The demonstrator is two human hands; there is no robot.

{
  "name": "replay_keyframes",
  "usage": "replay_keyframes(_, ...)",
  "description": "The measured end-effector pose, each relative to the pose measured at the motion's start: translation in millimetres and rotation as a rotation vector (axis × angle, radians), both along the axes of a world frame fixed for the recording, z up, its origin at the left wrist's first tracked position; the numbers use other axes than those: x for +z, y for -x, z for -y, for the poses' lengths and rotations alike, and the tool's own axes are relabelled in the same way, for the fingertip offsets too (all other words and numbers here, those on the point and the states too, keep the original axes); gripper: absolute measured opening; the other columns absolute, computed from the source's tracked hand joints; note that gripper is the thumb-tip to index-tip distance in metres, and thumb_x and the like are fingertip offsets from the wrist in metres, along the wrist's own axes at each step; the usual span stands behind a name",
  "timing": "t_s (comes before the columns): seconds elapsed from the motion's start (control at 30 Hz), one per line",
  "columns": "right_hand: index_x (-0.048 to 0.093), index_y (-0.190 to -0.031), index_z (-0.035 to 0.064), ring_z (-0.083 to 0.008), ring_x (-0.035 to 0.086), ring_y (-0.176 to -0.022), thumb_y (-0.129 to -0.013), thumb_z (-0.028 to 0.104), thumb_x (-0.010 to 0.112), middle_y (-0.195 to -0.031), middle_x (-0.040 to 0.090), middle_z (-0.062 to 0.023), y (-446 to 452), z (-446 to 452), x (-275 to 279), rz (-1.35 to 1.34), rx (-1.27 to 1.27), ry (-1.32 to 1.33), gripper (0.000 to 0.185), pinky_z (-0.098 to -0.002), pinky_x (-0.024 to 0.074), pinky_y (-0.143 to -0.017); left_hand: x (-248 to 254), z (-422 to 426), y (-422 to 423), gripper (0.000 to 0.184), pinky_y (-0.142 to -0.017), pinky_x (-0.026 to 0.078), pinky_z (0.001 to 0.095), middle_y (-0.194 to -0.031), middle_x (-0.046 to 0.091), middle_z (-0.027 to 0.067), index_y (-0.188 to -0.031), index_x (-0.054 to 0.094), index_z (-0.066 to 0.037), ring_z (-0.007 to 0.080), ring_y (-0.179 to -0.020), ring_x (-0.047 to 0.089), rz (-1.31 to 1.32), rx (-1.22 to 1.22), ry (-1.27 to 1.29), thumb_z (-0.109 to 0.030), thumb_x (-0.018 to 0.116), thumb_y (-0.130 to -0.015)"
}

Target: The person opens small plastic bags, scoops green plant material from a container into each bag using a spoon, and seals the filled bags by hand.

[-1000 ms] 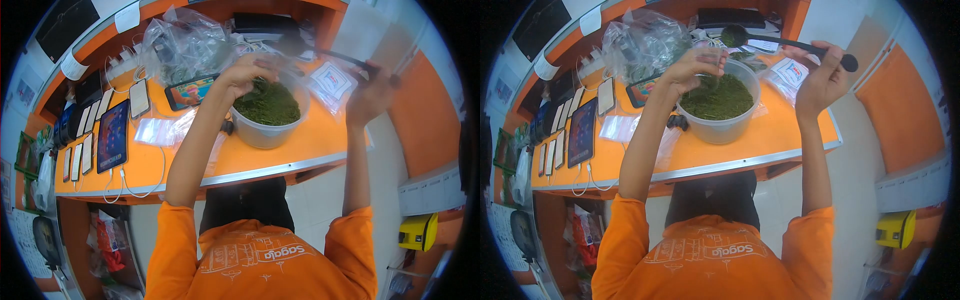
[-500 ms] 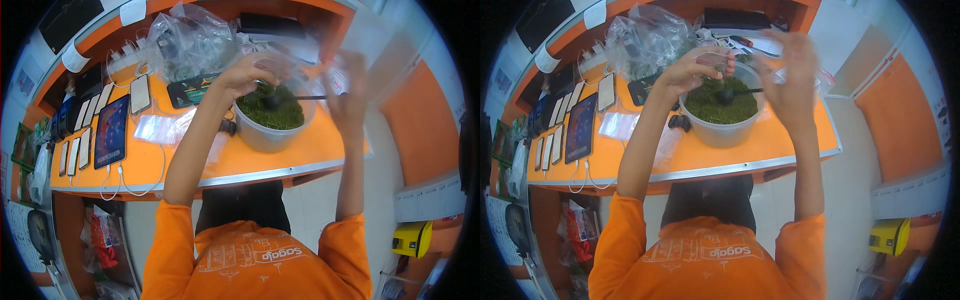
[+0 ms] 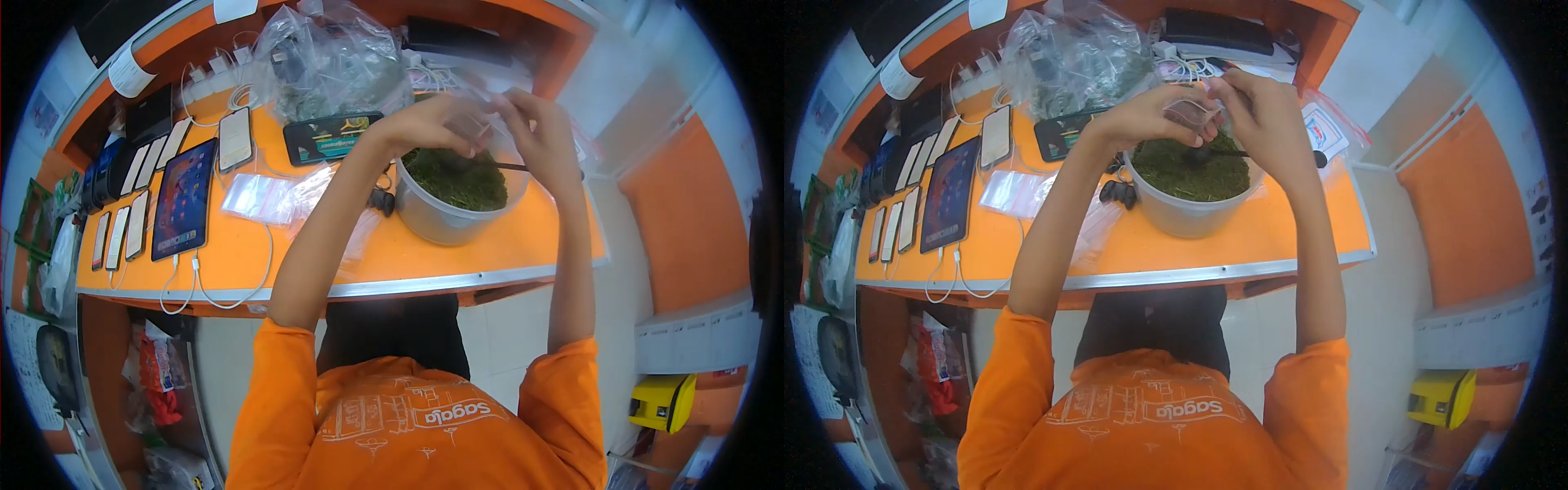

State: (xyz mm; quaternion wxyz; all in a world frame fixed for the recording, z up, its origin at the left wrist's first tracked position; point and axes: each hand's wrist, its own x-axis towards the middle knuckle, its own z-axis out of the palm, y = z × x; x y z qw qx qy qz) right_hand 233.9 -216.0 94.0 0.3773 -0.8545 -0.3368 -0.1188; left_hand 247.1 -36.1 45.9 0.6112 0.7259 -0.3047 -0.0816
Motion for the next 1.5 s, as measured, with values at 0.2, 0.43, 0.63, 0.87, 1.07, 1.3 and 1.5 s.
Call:
replay_keyframes(0.2, 0.057, -0.097, 0.0036, -0.0209, 0.057, -0.064, -0.082, 0.018, 0.055, -0.063, 0.057, -0.0099, -9.6, 9.2, -10.7, 0.361, 0.127, 0.003, 0.020, -0.0324, 0.0433, -0.061, 2.8, -8.0, 0.3, 0.049, -0.086, 0.042, 0.0310, -0.097, 0.061, 0.0094, -0.110, 0.051, -0.003, 0.0176, -0.093, 0.056, -0.035, -0.056, -0.022, 0.004, 0.064, -0.063)
replay_keyframes(0.43, 0.060, -0.083, 0.0026, -0.0196, 0.052, -0.055, -0.080, 0.018, 0.058, -0.059, 0.056, -0.0091, -6.0, -2.2, -6.2, 0.186, 0.172, 0.143, 0.016, -0.0306, 0.0406, -0.055, 21.4, -4.2, 18.5, 0.051, -0.084, 0.044, 0.0287, -0.096, 0.063, 0.0089, -0.111, 0.048, -0.003, 0.0170, -0.092, 0.057, 0.117, -0.168, -0.193, 0.004, 0.063, -0.063)
replay_keyframes(0.63, 0.060, -0.081, 0.0013, -0.0205, 0.050, -0.053, -0.079, 0.016, 0.058, -0.060, 0.057, -0.0089, -7.5, 10.2, -0.2, 0.093, 0.111, 0.228, 0.015, -0.0313, 0.0395, -0.053, 7.4, -14.7, 5.5, 0.052, -0.082, 0.045, 0.0289, -0.092, 0.064, 0.0108, -0.112, 0.045, -0.003, 0.0178, -0.089, 0.059, 0.002, -0.266, -0.148, 0.006, 0.061, -0.064)
replay_keyframes(0.87, 0.057, -0.092, 0.0029, -0.0227, 0.056, -0.058, -0.076, 0.013, 0.061, -0.062, 0.059, -0.0095, 1.1, 2.7, -0.3, 0.249, 0.232, 0.132, 0.019, -0.0318, 0.0421, -0.056, 11.2, -13.6, 5.9, 0.056, -0.085, 0.044, 0.0301, -0.096, 0.064, 0.0121, -0.115, 0.042, -0.003, 0.0183, -0.094, 0.057, 0.051, -0.278, -0.191, 0.008, 0.059, -0.064)
replay_keyframes(1.07, 0.059, -0.085, 0.0010, -0.0209, 0.055, -0.054, -0.076, 0.017, 0.062, -0.059, 0.058, -0.0094, -1.5, -10.3, -9.4, 0.226, 0.249, 0.128, 0.018, -0.0308, 0.0408, -0.053, 14.1, -7.3, 5.2, 0.066, -0.089, 0.041, 0.0294, -0.096, 0.065, 0.0100, -0.121, 0.037, -0.003, 0.0170, -0.096, 0.057, 0.107, -0.288, -0.352, 0.005, 0.060, -0.060)
replay_keyframes(1.3, 0.058, -0.092, 0.0031, -0.0230, 0.051, -0.051, -0.081, 0.012, 0.056, -0.055, 0.053, -0.0114, -8.1, 13.3, -14.5, 0.207, 0.065, 0.182, 0.014, -0.0317, 0.0391, -0.052, 14.8, -19.8, 6.8, 0.053, -0.088, 0.041, 0.0303, -0.098, 0.064, 0.0104, -0.111, 0.039, -0.003, 0.0175, -0.098, 0.055, 0.000, -0.269, -0.282, 0.006, 0.059, -0.063)
replay_keyframes(1.5, 0.050, -0.108, 0.0038, -0.0262, 0.056, -0.065, -0.081, 0.004, 0.050, -0.070, 0.053, -0.0144, 3.9, 16.1, -16.0, 0.146, 0.155, 0.259, 0.026, -0.0337, 0.0430, -0.062, 16.0, -25.2, 4.8, 0.045, -0.089, 0.039, 0.0334, -0.101, 0.063, 0.0103, -0.109, 0.039, -0.006, 0.0175, -0.099, 0.054, 0.040, -0.249, -0.250, 0.003, 0.061, -0.070)
